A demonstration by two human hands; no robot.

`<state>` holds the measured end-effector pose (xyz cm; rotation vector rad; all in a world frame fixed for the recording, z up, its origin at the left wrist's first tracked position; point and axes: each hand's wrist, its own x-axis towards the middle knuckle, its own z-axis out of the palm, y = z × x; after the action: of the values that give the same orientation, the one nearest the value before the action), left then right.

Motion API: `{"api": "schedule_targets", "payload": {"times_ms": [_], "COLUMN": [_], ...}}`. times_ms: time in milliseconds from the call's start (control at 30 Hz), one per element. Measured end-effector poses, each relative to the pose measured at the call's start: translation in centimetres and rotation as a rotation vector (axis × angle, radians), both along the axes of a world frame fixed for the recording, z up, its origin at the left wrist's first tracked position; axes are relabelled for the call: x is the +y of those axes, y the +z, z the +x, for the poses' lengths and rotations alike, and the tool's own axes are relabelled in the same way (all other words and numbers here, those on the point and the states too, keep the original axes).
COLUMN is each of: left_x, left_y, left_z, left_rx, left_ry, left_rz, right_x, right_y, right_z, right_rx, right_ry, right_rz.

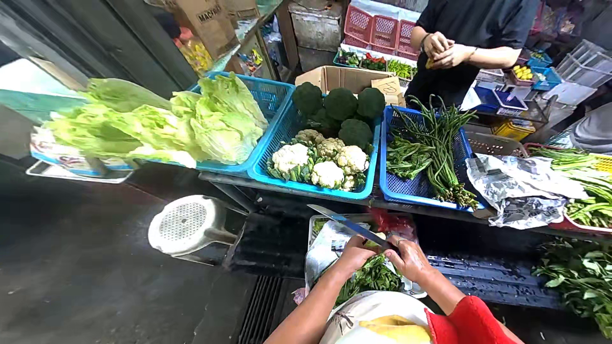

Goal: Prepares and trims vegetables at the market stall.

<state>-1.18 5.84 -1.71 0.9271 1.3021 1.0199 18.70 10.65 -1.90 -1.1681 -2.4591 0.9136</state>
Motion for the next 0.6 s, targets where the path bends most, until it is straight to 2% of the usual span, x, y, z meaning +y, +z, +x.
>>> {"api": "schedule_targets", "payload": {"times_ms": [233, 333, 467, 533, 600], "left_x": [-0.5, -0.8, -1.4, -1.6, -1.9], "left_y": [0.3, -0.8, -1.3, -1.7, -1.9], "left_z": [-0.5, -1.9, -4.2, -5.1, -5.3], "left_rx": [-0.002, 0.036, 0.109, 0.130, 0.129], "left_ry": [0.026, 0.017, 0.087, 0.128, 0.140], "left_rz": [-0.036, -0.039, -0.081, -0.086, -0.081], "right_x": [0.3, 0.5, -0.3, -1.0, -1.4], "right_y": [-1.4, -4.4, -10.3, -11.9, -10.2], "right_z": [0.3, 2.1, 6.4, 7.8, 7.1], "right_rx": [0.041, -0.018, -0.301, -0.326, -0.229], "right_ry": [0.026, 0.039, -0.190, -0.230, -0.207], "right_rz": [-0.038, -0.215, -0.607, -0.628, -0.592]}}
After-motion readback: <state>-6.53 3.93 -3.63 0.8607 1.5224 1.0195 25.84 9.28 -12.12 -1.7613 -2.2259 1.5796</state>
